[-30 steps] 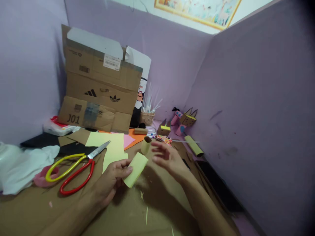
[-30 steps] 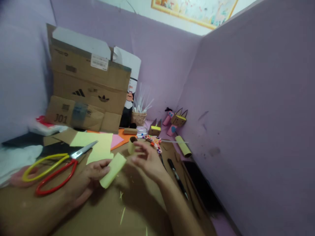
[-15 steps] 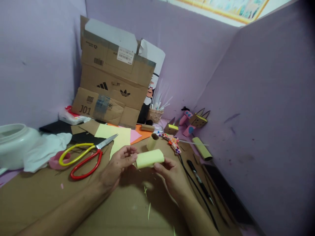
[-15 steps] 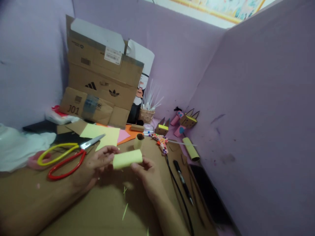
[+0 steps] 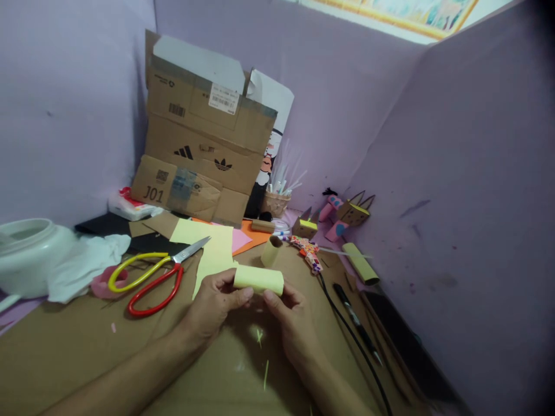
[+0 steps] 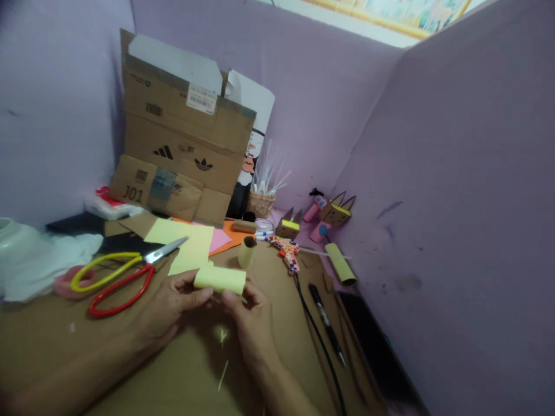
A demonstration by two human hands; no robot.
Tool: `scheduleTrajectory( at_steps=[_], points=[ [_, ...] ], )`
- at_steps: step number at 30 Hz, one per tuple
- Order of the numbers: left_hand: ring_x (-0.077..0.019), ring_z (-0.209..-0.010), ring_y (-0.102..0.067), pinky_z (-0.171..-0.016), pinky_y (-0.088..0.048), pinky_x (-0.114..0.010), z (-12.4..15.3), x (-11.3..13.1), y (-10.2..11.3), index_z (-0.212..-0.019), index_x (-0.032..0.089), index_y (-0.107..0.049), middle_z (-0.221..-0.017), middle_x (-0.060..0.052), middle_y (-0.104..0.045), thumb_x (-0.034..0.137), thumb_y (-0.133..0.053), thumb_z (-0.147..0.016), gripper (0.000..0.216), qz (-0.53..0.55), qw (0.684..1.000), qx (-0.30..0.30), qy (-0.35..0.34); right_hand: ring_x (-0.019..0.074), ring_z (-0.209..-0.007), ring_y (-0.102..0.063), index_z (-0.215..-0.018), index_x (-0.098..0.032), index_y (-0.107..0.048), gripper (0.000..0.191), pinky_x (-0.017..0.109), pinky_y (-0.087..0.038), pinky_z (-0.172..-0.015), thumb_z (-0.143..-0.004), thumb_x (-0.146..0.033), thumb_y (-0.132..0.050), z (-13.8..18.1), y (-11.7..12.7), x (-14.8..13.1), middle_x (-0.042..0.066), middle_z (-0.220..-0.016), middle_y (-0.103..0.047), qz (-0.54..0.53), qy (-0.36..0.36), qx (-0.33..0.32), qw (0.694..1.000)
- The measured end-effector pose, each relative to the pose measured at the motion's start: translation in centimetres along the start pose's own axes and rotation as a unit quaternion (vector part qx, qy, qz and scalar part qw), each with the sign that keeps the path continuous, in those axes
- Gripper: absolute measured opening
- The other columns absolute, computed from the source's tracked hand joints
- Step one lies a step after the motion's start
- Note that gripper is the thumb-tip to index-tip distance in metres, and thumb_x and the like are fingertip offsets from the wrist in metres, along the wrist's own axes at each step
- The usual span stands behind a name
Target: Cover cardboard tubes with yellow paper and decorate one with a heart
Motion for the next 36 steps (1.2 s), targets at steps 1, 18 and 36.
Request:
scheduleTrajectory(
  at_steps=[1,18,36],
  points=[
    [-0.0116,-0.062,-0.051,-0.060,-0.041,-0.023,0.0,0.0,0.0,-0.081,0.013,-0.070,-0.069,-0.001,-0.063,0.023,-0.076,-0.057,0.027,-0.002,1.000,-0.006,-0.002,0.0196,-0.081,-0.059,-0.083,-0.018,-0.072,0.019,0.028,-0.050,-0.069,-0.067,-0.028,-0.070,0.0,0.1,-0.1,0.005,-0.090,-0.064,0.004,0.005,0.002,1.000],
    [-0.0096,-0.055,-0.049,-0.056,-0.040,-0.022,-0.3,0.2,0.5,-0.074,0.013,-0.073,-0.066,-0.002,-0.064,0.027,-0.074,-0.059,0.020,-0.009,0.999,0.033,0.003,0.0226,-0.087,-0.058,-0.070,-0.016,-0.072,0.029,0.031,-0.048,-0.075,-0.074,-0.043,-0.063,-0.3,0.7,0.3,0.008,-0.090,-0.064,0.022,0.007,0.032,0.999],
    [-0.0101,-0.053,-0.052,-0.051,-0.041,-0.021,-0.6,0.1,0.7,-0.066,0.012,-0.066,-0.062,-0.001,-0.061,0.030,-0.075,-0.059,0.021,-0.007,0.999,0.036,0.023,0.0196,-0.077,-0.060,-0.071,-0.015,-0.071,0.028,0.026,-0.048,-0.063,-0.073,-0.043,-0.063,-0.4,1.0,0.7,0.007,-0.083,-0.067,0.035,-0.002,0.045,0.998]
  ],
)
Point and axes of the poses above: each hand's wrist, its own z-axis away from the middle knuckle, its own y-axis out of the back of the hand, x = y × z, the point moved 5 cm from there along -z, towards the middle knuckle
